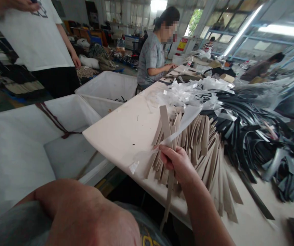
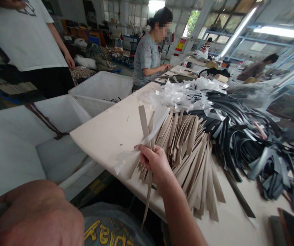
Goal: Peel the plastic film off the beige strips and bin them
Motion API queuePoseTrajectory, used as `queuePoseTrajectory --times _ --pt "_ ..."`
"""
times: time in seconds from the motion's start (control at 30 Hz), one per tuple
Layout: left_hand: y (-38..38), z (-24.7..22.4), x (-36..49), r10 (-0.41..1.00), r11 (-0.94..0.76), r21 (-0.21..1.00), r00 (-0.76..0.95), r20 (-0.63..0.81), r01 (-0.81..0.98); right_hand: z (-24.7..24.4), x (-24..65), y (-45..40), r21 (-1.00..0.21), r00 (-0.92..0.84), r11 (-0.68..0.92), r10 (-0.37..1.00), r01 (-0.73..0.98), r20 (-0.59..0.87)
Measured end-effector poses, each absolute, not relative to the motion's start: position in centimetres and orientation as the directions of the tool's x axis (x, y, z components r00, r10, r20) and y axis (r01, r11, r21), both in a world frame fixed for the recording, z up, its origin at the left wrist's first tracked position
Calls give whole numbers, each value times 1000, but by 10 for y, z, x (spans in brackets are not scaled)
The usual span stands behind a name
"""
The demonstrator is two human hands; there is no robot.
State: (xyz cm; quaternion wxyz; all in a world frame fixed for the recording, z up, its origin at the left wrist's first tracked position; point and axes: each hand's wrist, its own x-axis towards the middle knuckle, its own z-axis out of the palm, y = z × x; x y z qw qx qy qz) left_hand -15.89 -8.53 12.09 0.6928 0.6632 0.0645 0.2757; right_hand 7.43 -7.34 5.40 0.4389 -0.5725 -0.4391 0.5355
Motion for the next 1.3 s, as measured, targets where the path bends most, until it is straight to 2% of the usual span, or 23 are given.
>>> queuePoseTrajectory --times 0.07,0.17,0.23,0.3,0.37,0.47,0.57,0.7,0.77,0.83,0.9,1.0,1.2,1.3 --pt "-83 118 -153 485 -158 956 824 293 -247 57 76 -75 -972 33 -234 972 -1 -234" --pt "-63 100 -140 722 -351 936 623 299 -43 61 79 -81 -973 33 -228 973 -30 -229" --pt "-44 79 -132 823 -363 922 510 248 137 62 80 -84 -976 29 -218 975 -24 -219" --pt "-30 56 -126 806 -322 912 580 122 255 62 80 -86 -977 23 -213 977 -2 -213" --pt "-23 36 -123 720 -265 903 693 -49 339 63 79 -85 -977 29 -212 977 20 -211" --pt "-29 19 -121 624 -171 908 755 -200 382 62 79 -83 -977 33 -206 978 49 -205" --pt "-42 14 -119 528 -17 952 811 -251 305 56 78 -76 -975 19 -211 977 67 -210" --pt "-51 11 -117 381 337 917 859 -341 214 47 75 -66 -975 -15 -201 979 91 -203" --pt "-44 10 -120 461 503 861 817 -346 81 44 75 -67 -975 -43 -185 981 120 -191" --pt "-30 9 -128 627 606 781 695 -352 -151 42 76 -73 -973 -44 -174 982 153 -182" --pt "-14 12 -138 760 612 690 528 -378 -386 38 77 -83 -973 -13 -168 985 157 -173" --pt "-1 19 -145 837 544 574 342 -427 -613 28 77 -102 -972 26 -206 979 114 -204" --pt "-7 28 -123 823 484 407 244 -513 -775 9 69 -136 -968 4 -247 969 36 -247" --pt "-12 29 -112 817 486 371 260 -515 -791 5 65 -148 -965 13 -241 970 105 -241"
